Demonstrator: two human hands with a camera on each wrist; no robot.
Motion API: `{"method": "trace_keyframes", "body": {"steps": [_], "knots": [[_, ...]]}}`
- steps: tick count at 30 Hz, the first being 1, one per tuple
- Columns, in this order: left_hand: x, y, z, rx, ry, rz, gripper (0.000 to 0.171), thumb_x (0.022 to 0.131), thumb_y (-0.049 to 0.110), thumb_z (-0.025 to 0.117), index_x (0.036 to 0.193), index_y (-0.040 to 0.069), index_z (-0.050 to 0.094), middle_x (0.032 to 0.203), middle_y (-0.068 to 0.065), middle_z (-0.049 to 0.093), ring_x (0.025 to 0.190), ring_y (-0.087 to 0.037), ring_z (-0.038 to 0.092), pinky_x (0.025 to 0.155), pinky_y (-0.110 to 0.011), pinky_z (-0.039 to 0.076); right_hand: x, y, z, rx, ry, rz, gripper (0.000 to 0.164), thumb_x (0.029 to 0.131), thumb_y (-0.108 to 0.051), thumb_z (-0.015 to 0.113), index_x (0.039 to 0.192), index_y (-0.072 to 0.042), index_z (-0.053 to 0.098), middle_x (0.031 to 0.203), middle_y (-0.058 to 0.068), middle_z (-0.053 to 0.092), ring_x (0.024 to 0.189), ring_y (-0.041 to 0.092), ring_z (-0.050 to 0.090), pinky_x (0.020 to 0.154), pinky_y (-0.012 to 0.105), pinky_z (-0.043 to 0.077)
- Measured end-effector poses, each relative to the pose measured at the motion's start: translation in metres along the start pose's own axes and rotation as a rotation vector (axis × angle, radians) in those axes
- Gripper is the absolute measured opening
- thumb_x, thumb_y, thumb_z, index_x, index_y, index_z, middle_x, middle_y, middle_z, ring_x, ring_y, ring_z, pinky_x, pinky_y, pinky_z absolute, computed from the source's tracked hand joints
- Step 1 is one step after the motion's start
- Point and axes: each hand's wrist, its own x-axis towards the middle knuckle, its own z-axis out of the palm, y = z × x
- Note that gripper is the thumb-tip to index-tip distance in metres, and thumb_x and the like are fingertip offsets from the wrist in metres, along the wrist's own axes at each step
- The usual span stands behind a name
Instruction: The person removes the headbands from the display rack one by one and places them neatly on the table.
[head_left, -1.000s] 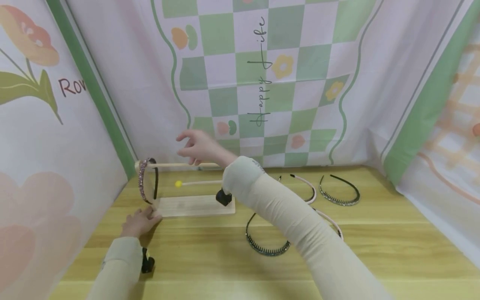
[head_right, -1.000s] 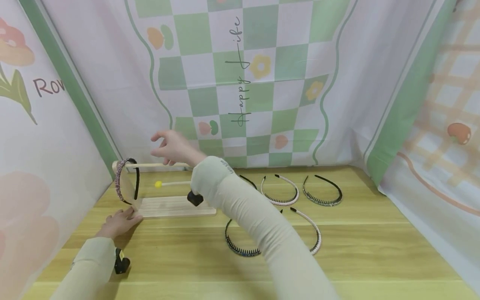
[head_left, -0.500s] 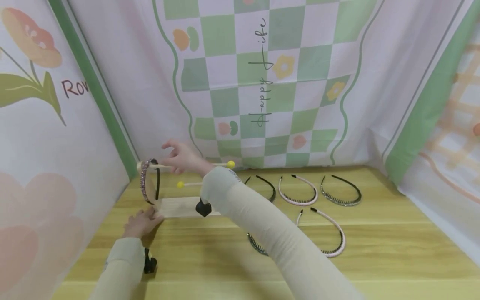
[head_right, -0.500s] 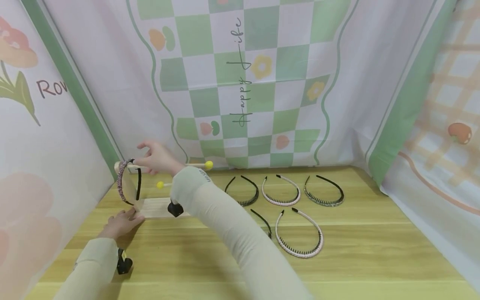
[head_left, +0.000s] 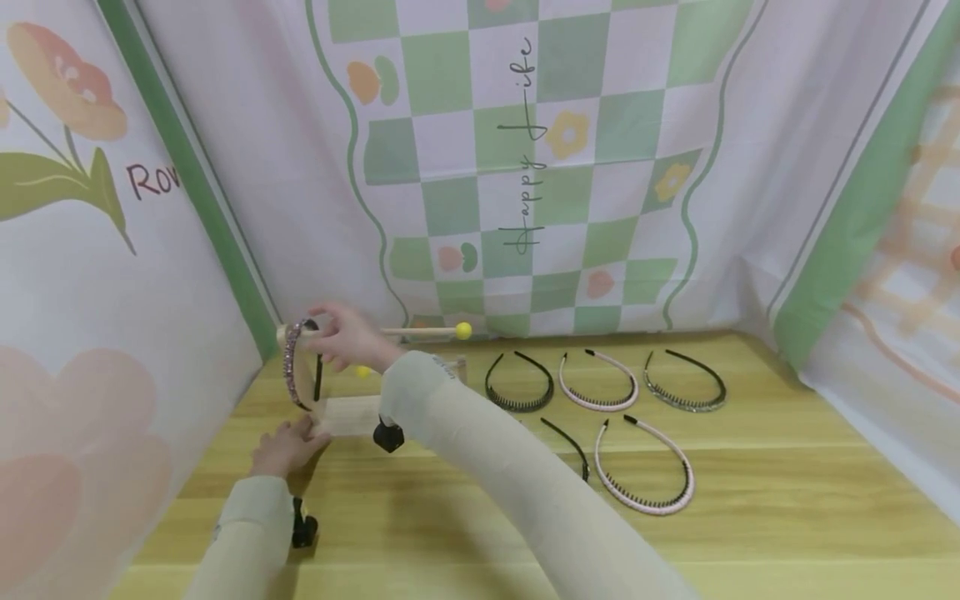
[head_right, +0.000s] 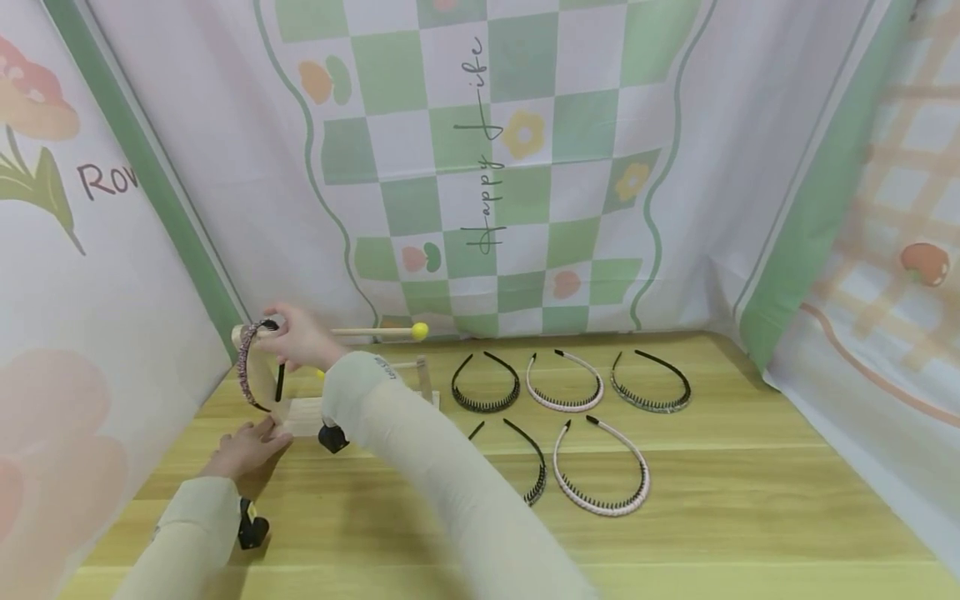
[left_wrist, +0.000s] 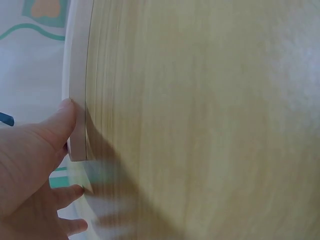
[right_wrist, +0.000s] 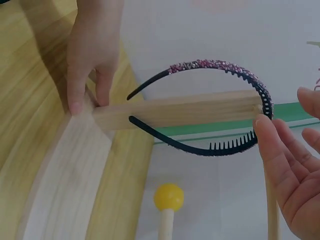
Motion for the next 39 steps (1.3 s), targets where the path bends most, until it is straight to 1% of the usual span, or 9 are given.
{"method": "trace_keyframes", "body": {"steps": [3,5,11,15,20,24,29,33,39], "knots": [[-0.001,-0.001,0.001,0.011,0.002,-0.007,0.073,0.093,0.052,0.041,0.142,0.0,0.026,0.138,-0.041,0.016,0.116,-0.065,0.016,0.091,-0.072,0.018,0.002,0.003,0.009,0.012,-0.008,-0.005,0.05,0.085,-0.008,0.066,0.131,-0.011,0.046,0.087,0.008,0.063,0.069,0.02,0.063,0.059,0.036,0.055],[-0.002,-0.002,0.001,0.013,-0.002,-0.013,0.073,0.093,0.052,0.04,0.142,0.0,0.026,0.137,-0.041,0.016,0.116,-0.065,0.016,0.091,-0.072,0.018,0.003,0.006,0.015,0.031,-0.013,0.012,0.052,0.084,-0.008,0.067,0.131,-0.011,0.046,0.088,0.007,0.063,0.071,0.02,0.063,0.058,0.034,0.055],[0.001,-0.005,0.004,0.002,-0.002,-0.007,0.075,0.091,0.055,0.041,0.142,0.001,0.028,0.138,-0.04,0.016,0.117,-0.066,0.013,0.091,-0.073,0.017,0.005,0.014,0.029,0.109,-0.033,0.035,0.056,0.084,-0.007,0.067,0.135,-0.015,0.044,0.092,0.006,0.061,0.083,0.027,0.063,0.058,0.033,0.055],[0.001,-0.004,0.004,0.001,0.0,-0.004,0.076,0.091,0.056,0.042,0.142,0.002,0.028,0.139,-0.04,0.016,0.117,-0.066,0.014,0.091,-0.074,0.017,0.004,0.014,0.033,0.11,-0.034,0.024,0.054,0.086,-0.007,0.065,0.135,-0.016,0.044,0.094,0.005,0.061,0.082,0.019,0.062,0.061,0.033,0.055],[-0.003,0.001,0.001,0.001,-0.009,-0.007,0.071,0.093,0.051,0.042,0.143,0.002,0.026,0.139,-0.04,0.015,0.117,-0.066,0.013,0.091,-0.073,0.017,0.006,0.012,0.036,0.104,-0.016,0.038,0.051,0.087,-0.005,0.063,0.134,-0.017,0.047,0.098,0.004,0.063,0.081,0.016,0.061,0.062,0.037,0.055],[-0.004,0.002,0.001,0.005,-0.012,0.001,0.07,0.094,0.049,0.041,0.143,0.002,0.025,0.139,-0.04,0.014,0.117,-0.067,0.013,0.091,-0.073,0.017,0.009,0.013,0.04,0.112,0.005,0.058,0.046,0.085,-0.003,0.064,0.129,-0.014,0.054,0.102,0.004,0.063,0.08,0.019,0.062,0.066,0.043,0.055],[-0.004,0.003,0.0,-0.008,-0.012,0.007,0.069,0.094,0.049,0.041,0.143,0.001,0.026,0.139,-0.04,0.014,0.118,-0.066,0.011,0.092,-0.073,0.015,0.008,0.015,0.037,0.121,0.041,0.037,0.036,0.085,-0.001,0.064,0.119,-0.011,0.061,0.101,0.001,0.06,0.069,0.016,0.06,0.066,0.039,0.055],[-0.003,0.003,0.0,-0.011,-0.002,0.013,0.07,0.094,0.05,0.04,0.143,0.002,0.026,0.139,-0.04,0.015,0.118,-0.066,0.012,0.091,-0.074,0.014,0.009,0.018,0.033,0.134,0.076,-0.003,0.028,0.086,-0.001,0.063,0.113,-0.009,0.064,0.092,0.001,0.059,0.07,0.013,0.06,0.066,0.037,0.055],[-0.001,0.003,-0.001,-0.006,0.006,0.008,0.072,0.093,0.051,0.041,0.143,0.002,0.025,0.139,-0.04,0.015,0.118,-0.066,0.011,0.092,-0.073,0.015,0.011,0.019,0.025,0.049,0.117,-0.005,0.024,0.086,0.002,0.061,0.107,-0.008,0.065,0.088,0.001,0.059,0.066,0.014,0.06,0.06,0.032,0.055]]}}
